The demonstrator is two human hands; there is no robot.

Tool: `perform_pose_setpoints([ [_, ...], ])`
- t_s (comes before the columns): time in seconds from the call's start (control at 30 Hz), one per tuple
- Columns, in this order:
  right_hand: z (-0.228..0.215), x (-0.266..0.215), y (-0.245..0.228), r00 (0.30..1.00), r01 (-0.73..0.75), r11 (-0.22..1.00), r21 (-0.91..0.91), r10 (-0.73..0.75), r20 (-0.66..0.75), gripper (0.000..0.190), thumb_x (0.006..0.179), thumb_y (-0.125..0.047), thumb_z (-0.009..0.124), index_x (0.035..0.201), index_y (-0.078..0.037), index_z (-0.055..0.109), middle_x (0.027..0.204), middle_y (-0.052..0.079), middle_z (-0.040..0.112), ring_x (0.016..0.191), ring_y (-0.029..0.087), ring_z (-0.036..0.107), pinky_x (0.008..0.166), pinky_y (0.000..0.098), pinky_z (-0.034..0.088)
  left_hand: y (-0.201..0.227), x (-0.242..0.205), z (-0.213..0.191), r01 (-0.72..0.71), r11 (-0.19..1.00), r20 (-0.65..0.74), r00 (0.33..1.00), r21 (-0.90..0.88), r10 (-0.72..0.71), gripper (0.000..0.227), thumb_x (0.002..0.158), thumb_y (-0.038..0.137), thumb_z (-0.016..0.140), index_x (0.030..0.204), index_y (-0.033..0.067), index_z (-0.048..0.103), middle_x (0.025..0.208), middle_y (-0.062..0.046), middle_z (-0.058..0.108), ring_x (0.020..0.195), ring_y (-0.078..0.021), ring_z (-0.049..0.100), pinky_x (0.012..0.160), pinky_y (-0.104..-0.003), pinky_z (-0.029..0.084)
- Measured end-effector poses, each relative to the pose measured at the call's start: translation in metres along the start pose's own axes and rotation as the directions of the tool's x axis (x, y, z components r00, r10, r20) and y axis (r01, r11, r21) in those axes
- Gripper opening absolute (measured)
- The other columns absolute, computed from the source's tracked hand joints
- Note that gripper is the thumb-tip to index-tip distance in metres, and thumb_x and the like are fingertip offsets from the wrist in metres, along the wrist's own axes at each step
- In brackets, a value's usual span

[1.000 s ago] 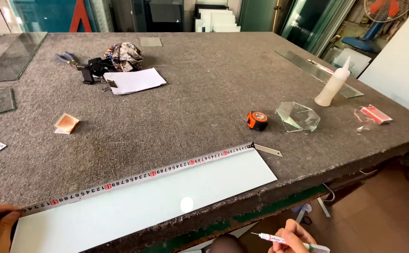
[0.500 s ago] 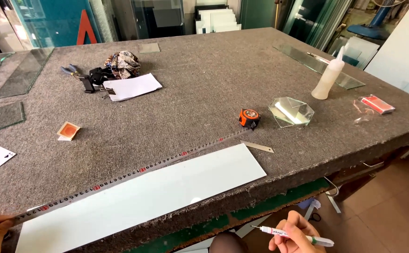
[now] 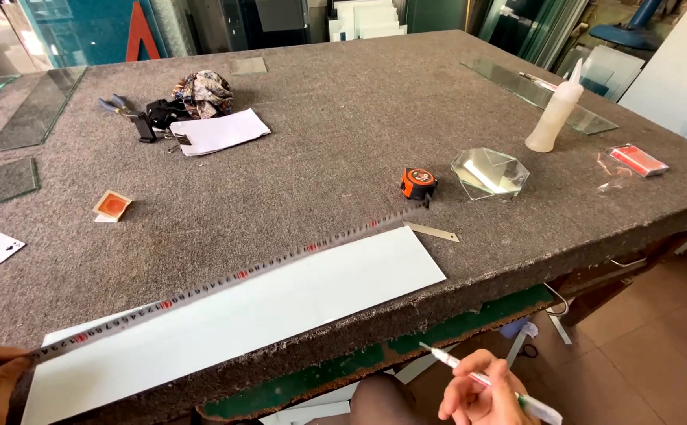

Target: Measure and mark a white rectangular strip at specific intervals using a tape measure and a marker.

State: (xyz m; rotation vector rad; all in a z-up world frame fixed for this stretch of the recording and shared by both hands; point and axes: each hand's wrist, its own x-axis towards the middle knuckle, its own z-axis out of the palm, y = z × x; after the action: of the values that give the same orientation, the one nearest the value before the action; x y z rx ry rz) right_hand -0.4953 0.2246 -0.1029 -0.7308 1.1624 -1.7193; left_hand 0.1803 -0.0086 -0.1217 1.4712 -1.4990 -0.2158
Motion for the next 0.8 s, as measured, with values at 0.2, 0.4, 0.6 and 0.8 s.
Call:
perform_pose_setpoints([
  [0.2,0.134,-0.005,-0.07,0.915,0.401,0.783,-0.476,-0.317,0.249,0.025,0.096,-0.029,0.072,0.084,-0.009,0.081,0.088,0.013,0.096,0.075,0.024,0.088,0.077,0.0372,0.067,0.009,0.019,-0.002,-0.073,0.997,-0.084,0.994,0.026,0.075,0.004,0.128,-0.002,0.075,0.124,-0.0013,0.076,0.109,-0.013,0.071,0.097,-0.0235,0.065,0.092,-0.032,0.048],
  [0.4,0.21,0.034,-0.061,0.464,0.885,0.305,-0.352,-0.504,0.729,0.021,0.092,-0.011,0.087,0.107,-0.007,0.075,0.106,0.007,0.084,0.108,0.027,0.08,0.109,0.047,0.058,0.025,0.01,0.004,-0.055,0.998,-0.105,0.993,-0.015,0.054,0.002,0.125,-0.002,0.076,0.123,-0.0024,0.078,0.106,-0.013,0.071,0.094,-0.0222,0.065,0.09,-0.032,0.049],
  [0.6,0.244,0.057,-0.018,0.416,0.906,0.249,-0.343,-0.37,0.83,0.033,0.094,-0.016,0.089,0.12,-0.005,0.072,0.099,0.001,0.075,0.106,0.027,0.072,0.098,0.0419,0.059,0.02,0.008,0.0,-0.065,0.998,-0.13,0.989,-0.012,0.063,0.001,0.128,-0.002,0.076,0.128,-0.0021,0.077,0.114,-0.014,0.072,0.101,-0.0229,0.067,0.096,-0.032,0.05],
  [0.8,0.25,0.067,-0.003,0.529,0.834,0.364,-0.416,-0.312,0.789,0.035,0.091,-0.014,0.092,0.119,-0.011,0.072,0.096,-0.001,0.073,0.108,0.024,0.071,0.092,0.0406,0.063,0.012,0.008,0.002,-0.062,0.998,-0.129,0.99,-0.017,0.06,0.002,0.126,-0.002,0.076,0.127,-0.0037,0.077,0.114,-0.015,0.07,0.101,-0.0243,0.066,0.097,-0.033,0.05],
])
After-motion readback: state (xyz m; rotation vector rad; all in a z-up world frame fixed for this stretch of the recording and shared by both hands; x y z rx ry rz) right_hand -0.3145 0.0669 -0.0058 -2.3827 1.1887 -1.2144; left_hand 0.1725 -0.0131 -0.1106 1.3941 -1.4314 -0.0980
